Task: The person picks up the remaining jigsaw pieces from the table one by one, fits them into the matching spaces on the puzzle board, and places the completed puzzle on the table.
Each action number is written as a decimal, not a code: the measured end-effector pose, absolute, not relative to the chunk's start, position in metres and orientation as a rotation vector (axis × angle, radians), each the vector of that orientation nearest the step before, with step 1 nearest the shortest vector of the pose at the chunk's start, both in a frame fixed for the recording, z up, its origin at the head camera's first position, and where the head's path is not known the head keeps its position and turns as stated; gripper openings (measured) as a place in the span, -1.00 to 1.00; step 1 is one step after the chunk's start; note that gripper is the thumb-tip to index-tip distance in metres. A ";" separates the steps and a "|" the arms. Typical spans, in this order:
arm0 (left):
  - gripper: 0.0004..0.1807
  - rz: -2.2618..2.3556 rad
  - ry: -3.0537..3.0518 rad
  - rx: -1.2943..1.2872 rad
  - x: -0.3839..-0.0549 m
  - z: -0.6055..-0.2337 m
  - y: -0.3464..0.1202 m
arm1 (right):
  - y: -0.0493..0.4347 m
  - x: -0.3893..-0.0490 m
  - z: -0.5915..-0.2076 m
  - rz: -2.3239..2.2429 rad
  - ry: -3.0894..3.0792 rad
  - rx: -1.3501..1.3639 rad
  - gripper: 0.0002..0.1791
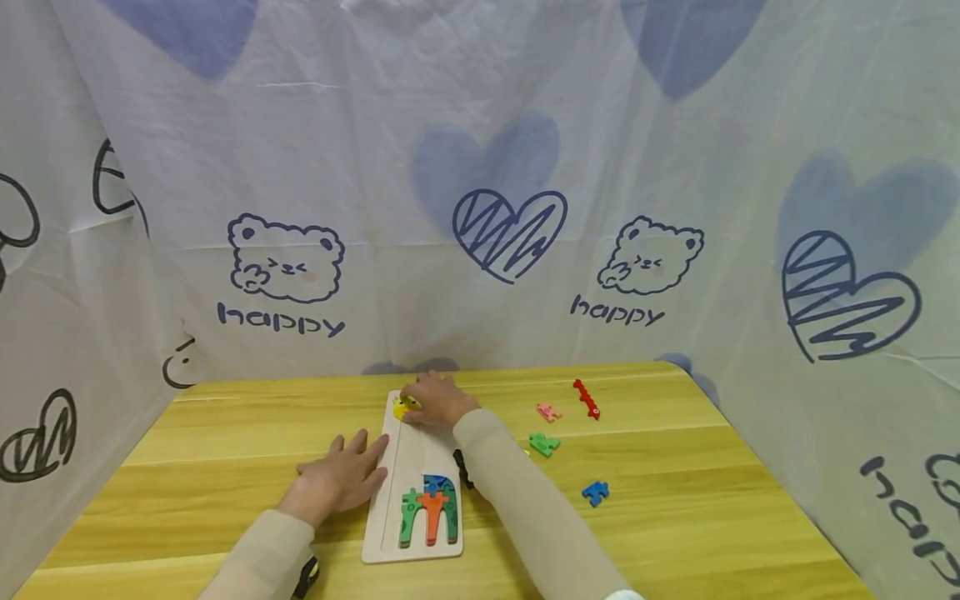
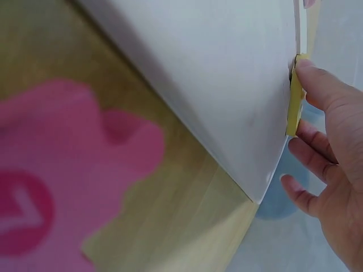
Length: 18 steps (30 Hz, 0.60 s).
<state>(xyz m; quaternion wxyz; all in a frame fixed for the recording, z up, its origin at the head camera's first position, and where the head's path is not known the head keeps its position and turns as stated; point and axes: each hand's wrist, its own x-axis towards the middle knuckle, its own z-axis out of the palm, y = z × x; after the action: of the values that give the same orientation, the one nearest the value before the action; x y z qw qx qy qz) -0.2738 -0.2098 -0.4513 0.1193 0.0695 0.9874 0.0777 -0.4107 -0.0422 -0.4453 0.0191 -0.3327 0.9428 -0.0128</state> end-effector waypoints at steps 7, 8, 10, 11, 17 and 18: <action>-0.33 0.232 2.890 0.207 -0.274 -0.452 -0.210 | -0.042 -0.409 -0.444 -0.018 2.935 -1.040 -0.50; -0.34 0.232 2.890 0.209 -0.274 -0.452 -0.210 | -0.042 -0.409 -0.445 -0.009 2.937 -1.042 -0.50; -0.34 0.232 2.890 0.212 -0.274 -0.451 -0.210 | -0.043 -0.410 -0.445 -0.001 2.938 -1.044 -0.50; -0.34 0.232 2.890 0.213 -0.273 -0.451 -0.210 | -0.043 -0.410 -0.446 0.000 2.939 -1.047 -0.51; -0.34 0.225 2.885 0.217 -0.273 -0.451 -0.210 | -0.043 -0.410 -0.446 -0.006 2.937 -1.054 -0.50; -0.34 0.222 2.883 0.216 -0.273 -0.451 -0.210 | -0.043 -0.409 -0.446 -0.010 2.935 -1.053 -0.49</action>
<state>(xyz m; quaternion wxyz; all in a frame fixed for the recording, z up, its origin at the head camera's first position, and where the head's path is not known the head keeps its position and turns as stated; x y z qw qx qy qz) -0.2728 -0.2100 -0.4508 0.1207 0.0738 0.9870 0.0760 -0.4091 -0.0429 -0.4459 0.0118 -0.3376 0.9412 -0.0031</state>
